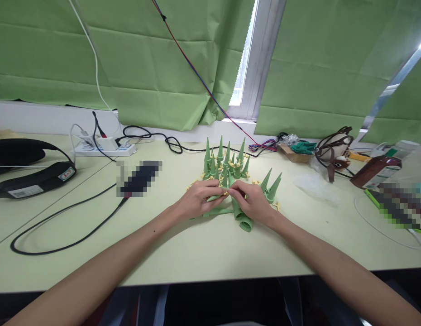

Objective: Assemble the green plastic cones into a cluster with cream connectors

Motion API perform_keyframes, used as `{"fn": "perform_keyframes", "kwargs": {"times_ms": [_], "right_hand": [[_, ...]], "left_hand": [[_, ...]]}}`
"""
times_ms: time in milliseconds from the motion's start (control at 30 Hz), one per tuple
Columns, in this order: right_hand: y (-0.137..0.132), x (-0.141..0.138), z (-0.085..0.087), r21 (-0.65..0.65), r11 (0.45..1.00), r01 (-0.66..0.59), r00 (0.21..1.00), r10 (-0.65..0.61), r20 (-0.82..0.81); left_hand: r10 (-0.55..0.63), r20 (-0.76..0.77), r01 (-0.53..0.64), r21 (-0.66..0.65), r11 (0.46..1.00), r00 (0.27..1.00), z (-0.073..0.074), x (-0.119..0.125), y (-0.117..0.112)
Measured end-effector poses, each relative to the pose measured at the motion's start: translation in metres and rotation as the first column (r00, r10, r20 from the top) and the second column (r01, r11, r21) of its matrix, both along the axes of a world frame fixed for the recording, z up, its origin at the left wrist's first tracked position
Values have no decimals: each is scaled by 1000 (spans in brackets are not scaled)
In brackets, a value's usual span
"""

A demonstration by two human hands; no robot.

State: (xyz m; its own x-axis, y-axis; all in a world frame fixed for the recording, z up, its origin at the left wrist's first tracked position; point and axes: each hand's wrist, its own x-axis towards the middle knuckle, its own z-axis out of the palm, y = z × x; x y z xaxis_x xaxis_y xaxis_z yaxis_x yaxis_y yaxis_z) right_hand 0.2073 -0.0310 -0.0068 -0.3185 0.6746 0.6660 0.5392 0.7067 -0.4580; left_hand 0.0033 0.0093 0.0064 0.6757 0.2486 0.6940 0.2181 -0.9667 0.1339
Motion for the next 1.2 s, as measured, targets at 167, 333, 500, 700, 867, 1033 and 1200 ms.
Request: {"fn": "perform_keyframes", "kwargs": {"times_ms": [167, 333, 500, 700, 867, 1033, 1200], "right_hand": [[0, 0, -1, -3, 1000, 4, 1000, -4, -3], [1, -1, 0, -11, 1000, 10, 1000, -10, -7], [1, -1, -1, -20, 1000, 16, 1000, -15, 6], [0, -2, 0, -29, 999, 14, 1000, -14, 14], [-3, -2, 1, -54, 999, -4, 1000, 5, 11], [-3, -2, 1, -68, 998, -17, 1000, 17, 7], [0, -2, 0, -44, 999, -5, 1000, 6, 9]], "left_hand": [[34, 27, -34, 9, 999, 999, -3, 2, 1], [77, 29, -77, 7, 997, 997, -4, 2, 0], [109, 9, -109, 108, 988, 994, -4, 0, 1], [99, 1, -98, 162, 982, 995, 0, 1, 0], [94, -13, -90, 188, 978, 995, 3, 1, -2], [93, -14, -88, 209, 974, 996, 3, 0, 0], [102, -3, -99, 215, 972, 995, 1, 1, 0]]}}
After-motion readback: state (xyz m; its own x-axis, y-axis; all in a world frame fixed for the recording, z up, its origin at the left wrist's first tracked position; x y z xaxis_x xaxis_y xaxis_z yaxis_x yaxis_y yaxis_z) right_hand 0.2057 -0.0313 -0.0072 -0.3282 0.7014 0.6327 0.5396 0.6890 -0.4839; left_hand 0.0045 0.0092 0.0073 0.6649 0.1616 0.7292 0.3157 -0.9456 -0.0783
